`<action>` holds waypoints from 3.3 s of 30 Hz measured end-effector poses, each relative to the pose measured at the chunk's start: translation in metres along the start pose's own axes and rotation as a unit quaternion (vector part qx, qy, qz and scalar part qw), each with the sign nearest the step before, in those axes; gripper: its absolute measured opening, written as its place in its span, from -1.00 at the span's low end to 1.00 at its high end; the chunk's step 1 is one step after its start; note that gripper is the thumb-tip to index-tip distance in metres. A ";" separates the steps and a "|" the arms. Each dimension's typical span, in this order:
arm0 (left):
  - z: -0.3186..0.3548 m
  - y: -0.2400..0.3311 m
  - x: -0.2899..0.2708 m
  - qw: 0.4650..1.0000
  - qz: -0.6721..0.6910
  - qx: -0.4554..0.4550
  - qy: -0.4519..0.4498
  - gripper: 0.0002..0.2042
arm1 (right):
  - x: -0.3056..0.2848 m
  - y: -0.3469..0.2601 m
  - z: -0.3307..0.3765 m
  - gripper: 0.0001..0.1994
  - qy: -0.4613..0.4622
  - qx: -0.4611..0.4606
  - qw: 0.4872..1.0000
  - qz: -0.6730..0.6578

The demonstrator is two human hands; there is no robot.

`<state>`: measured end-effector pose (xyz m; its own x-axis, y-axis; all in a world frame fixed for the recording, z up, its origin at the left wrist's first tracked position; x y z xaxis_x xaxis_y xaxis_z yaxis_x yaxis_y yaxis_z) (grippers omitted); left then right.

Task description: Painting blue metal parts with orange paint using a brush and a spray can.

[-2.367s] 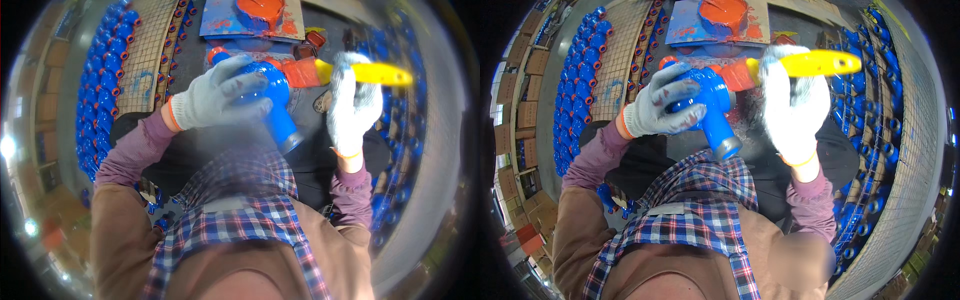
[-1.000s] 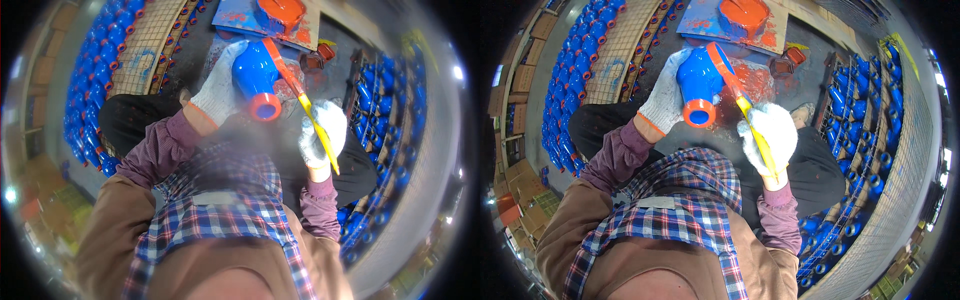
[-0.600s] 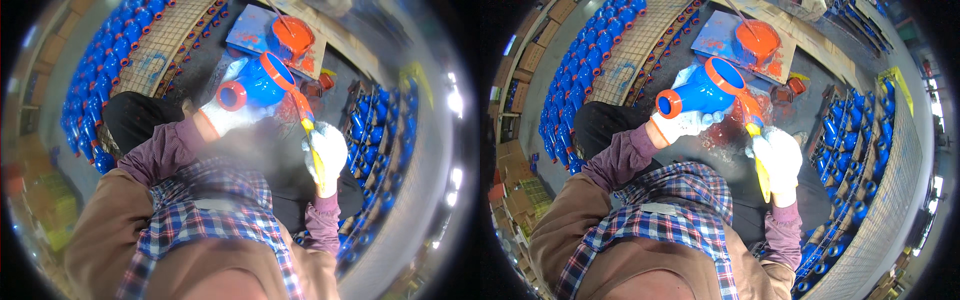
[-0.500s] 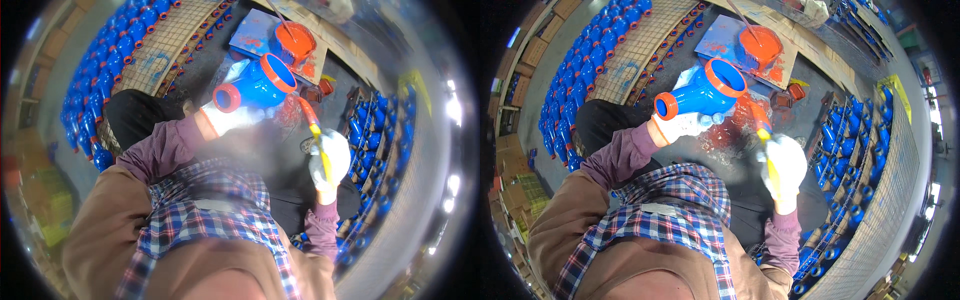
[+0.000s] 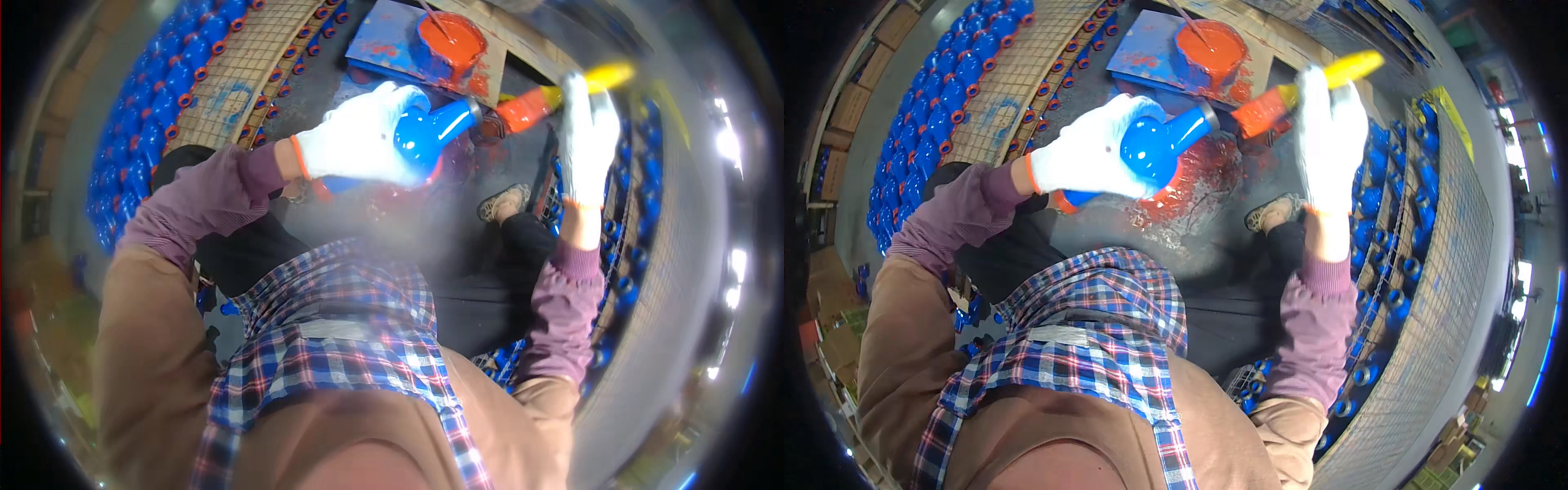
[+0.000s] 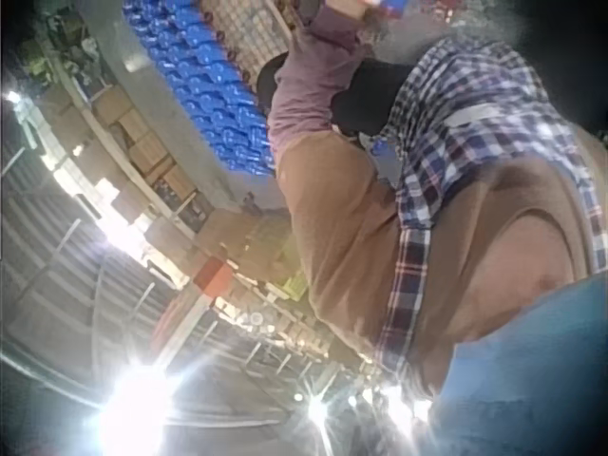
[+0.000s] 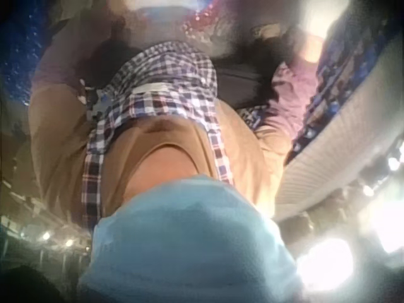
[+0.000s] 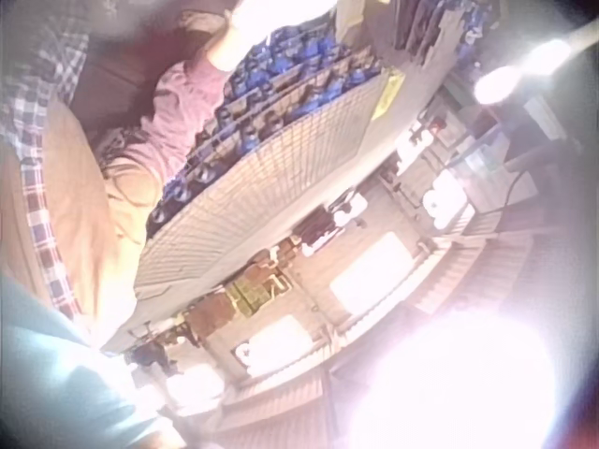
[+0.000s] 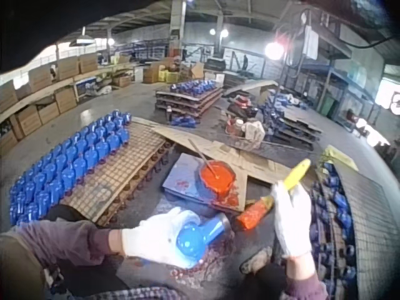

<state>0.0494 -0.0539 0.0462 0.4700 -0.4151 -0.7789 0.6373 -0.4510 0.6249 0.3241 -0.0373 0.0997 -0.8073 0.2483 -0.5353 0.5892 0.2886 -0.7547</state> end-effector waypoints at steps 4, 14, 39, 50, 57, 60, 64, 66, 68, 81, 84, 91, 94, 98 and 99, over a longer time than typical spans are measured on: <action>0.004 0.011 0.007 0.956 -0.276 0.096 0.010 -0.25 | 0.028 0.020 -0.022 -0.59 -0.073 -0.015 0.984 0.164; 0.008 0.016 0.007 0.889 -0.398 0.224 0.037 -0.28 | 0.061 0.027 -0.005 -0.59 -0.126 -0.043 0.973 0.188; 0.031 -0.028 0.036 0.873 0.486 0.032 -0.018 -0.51 | 0.059 0.032 0.102 -0.80 0.057 0.086 0.968 -0.229; 0.029 0.003 0.094 0.165 0.968 0.074 -0.172 -0.32 | 0.109 0.059 0.107 -0.71 0.087 0.090 0.844 -0.521; 0.023 0.006 0.091 0.154 0.958 0.098 -0.221 -0.51 | 0.108 0.064 0.117 -0.71 0.107 0.090 0.836 -0.530; 0.016 -0.004 0.072 0.385 0.901 0.092 -0.175 -0.55 | 0.088 0.061 0.122 -0.72 0.101 0.094 0.894 -0.426; 0.007 -0.021 0.034 0.715 0.683 0.132 -0.071 -0.38 | 0.061 0.049 0.133 -0.70 0.136 0.127 0.919 -0.348; 0.004 -0.026 0.021 0.856 0.494 0.146 -0.049 -0.24 | 0.051 0.042 0.135 -0.64 0.144 0.121 0.923 -0.336; 0.006 -0.025 0.011 0.893 0.373 0.253 -0.001 0.01 | 0.045 0.035 0.138 -0.64 0.166 0.124 0.915 -0.346; 0.014 -0.008 -0.001 0.965 0.183 0.185 0.031 0.10 | 0.011 -0.013 0.132 -0.81 0.183 0.080 0.944 -0.262; 0.015 -0.011 0.005 0.969 0.155 0.184 0.045 0.11 | 0.007 -0.016 0.133 -0.81 0.175 0.078 0.948 -0.254; 0.015 -0.021 0.026 0.948 0.295 0.120 0.030 0.11 | 0.010 -0.011 0.136 -0.79 0.187 0.091 0.955 -0.212; 0.014 -0.021 0.036 0.873 0.484 0.060 0.028 0.00 | 0.014 -0.008 0.136 -0.79 0.181 0.061 0.971 -0.146; 0.009 -0.023 0.048 0.693 0.720 -0.026 0.005 -0.27 | 0.022 -0.002 0.137 -0.77 0.147 0.042 0.983 -0.097; 0.007 -0.025 0.050 0.611 0.791 -0.028 0.007 -0.27 | 0.025 -0.001 0.137 -0.78 0.143 0.028 0.986 -0.082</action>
<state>0.0529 -0.0693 -0.0079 0.5296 -0.2888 0.7976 -0.6023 0.5341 0.5933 0.2990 -0.1580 0.0347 -0.8442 0.4560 -0.2817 0.4426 0.2965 -0.8463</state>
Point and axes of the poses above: each hand's wrist, its own z-axis away from the middle knuckle, its own x-axis out of the palm, y = z × x, the point moved 2 cm from there along -z, towards the middle knuckle, and after that the axes turned 9 degrees about -y, right-handed, at the moved point
